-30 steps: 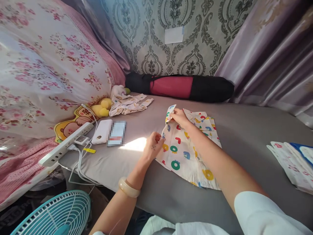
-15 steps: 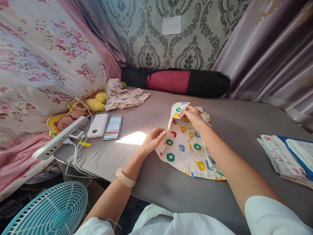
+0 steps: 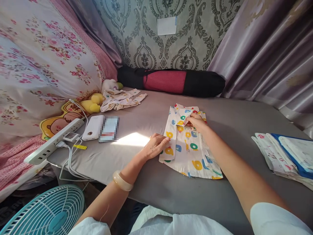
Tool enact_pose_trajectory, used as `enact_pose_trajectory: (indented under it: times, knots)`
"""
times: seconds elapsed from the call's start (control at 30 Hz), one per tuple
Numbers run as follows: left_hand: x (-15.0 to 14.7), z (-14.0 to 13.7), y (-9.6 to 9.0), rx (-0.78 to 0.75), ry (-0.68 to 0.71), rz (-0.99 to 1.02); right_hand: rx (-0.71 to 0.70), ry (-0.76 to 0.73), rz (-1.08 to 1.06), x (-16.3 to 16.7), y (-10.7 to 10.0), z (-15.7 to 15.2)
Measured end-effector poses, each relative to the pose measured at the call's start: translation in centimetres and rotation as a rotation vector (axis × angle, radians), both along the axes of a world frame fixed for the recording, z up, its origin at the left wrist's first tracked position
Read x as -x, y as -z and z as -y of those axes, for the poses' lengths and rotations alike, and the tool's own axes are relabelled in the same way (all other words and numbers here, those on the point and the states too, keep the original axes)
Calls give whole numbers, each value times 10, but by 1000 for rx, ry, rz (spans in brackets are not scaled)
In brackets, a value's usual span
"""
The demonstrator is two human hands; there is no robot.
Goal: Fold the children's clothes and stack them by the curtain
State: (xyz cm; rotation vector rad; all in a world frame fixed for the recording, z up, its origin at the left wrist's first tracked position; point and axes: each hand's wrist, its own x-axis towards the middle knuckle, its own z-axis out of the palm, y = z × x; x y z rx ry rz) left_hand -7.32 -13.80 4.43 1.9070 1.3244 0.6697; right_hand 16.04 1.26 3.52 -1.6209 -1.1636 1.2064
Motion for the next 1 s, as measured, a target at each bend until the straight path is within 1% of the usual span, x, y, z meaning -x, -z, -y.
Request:
enact_pose_trajectory:
  times: [0.13,0.2,0.27,0.37,0.43,0.5,0.6,0.77,0.87,1.0]
  knots:
    - [-2,-12,1,-69,48,-61,48,35,81,2,2,-3]
    - [-4,-26,0,-103,25,-101,38,64,115,5,4,-4]
    - [-8,-44,1,-139,-23,-158,3,90,197,8,7,-6]
    - [-15,-77,6,-178,-81,-265,-64,122,412,11,15,-7]
    - [-21,-98,11,-198,-105,-326,-87,126,537,13,18,-5]
    - [-26,-115,16,-206,-119,-369,-106,116,609,14,20,-2]
    - [-31,-128,24,-218,-111,-417,-128,102,661,18,20,7]
    - [-34,-138,33,-273,-34,-487,-178,99,708,24,21,19]
    - [-34,-146,35,-290,-19,-517,-186,98,702,25,22,21]
    - [-36,-162,34,-251,14,-564,-189,95,678,24,23,20]
